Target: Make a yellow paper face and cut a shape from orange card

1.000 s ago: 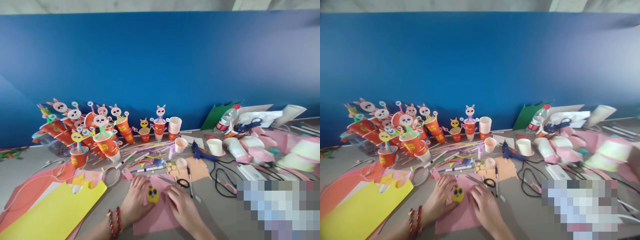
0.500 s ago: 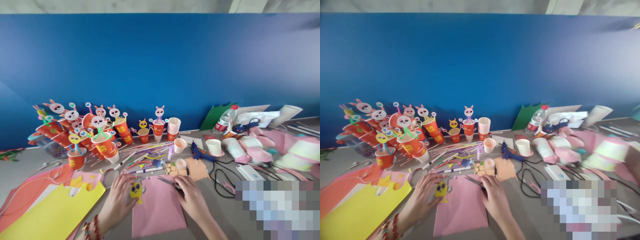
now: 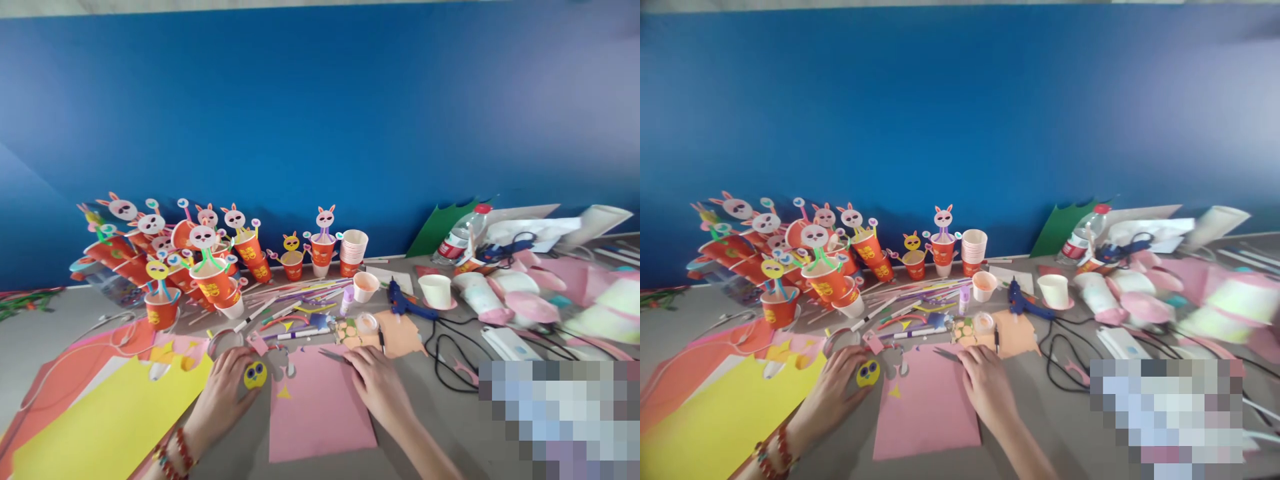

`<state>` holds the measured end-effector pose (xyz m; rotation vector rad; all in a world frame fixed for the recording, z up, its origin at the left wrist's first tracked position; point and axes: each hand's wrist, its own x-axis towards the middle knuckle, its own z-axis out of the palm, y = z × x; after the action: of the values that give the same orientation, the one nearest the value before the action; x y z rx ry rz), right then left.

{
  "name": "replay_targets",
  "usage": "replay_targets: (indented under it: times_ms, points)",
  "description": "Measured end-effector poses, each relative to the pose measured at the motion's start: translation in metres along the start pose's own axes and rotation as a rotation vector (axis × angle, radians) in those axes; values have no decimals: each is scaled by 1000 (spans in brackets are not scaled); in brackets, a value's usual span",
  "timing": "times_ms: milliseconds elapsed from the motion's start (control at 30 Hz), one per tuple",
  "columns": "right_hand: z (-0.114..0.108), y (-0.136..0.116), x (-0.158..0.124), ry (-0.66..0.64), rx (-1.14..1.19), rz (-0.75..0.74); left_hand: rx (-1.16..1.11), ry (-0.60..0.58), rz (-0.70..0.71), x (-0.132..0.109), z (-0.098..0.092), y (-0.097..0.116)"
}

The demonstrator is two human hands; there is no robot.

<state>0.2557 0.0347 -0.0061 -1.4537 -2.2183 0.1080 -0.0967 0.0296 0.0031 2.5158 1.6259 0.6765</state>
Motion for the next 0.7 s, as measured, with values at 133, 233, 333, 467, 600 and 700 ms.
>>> replay_targets:
  times_ms: [133,233,333,467,600,700]
  points:
    - [-3,-1,6,-41,-6,-7,6,-4,19,4,3,-2]
    - [-9,1,7,-11,37,-18,18,8,33,6,5,-7]
    - [-21,1,5,65,138,-4,20,29,59,10,4,-6]
    - [-32,-6,4,124,212,37,-26,45,127,23,-2,17]
    - [-23,-14,9,35,168,48,-70,-11,231,41,-4,54]
    - [-18,-11,13,63,134,34,-101,-60,327,53,-2,77]
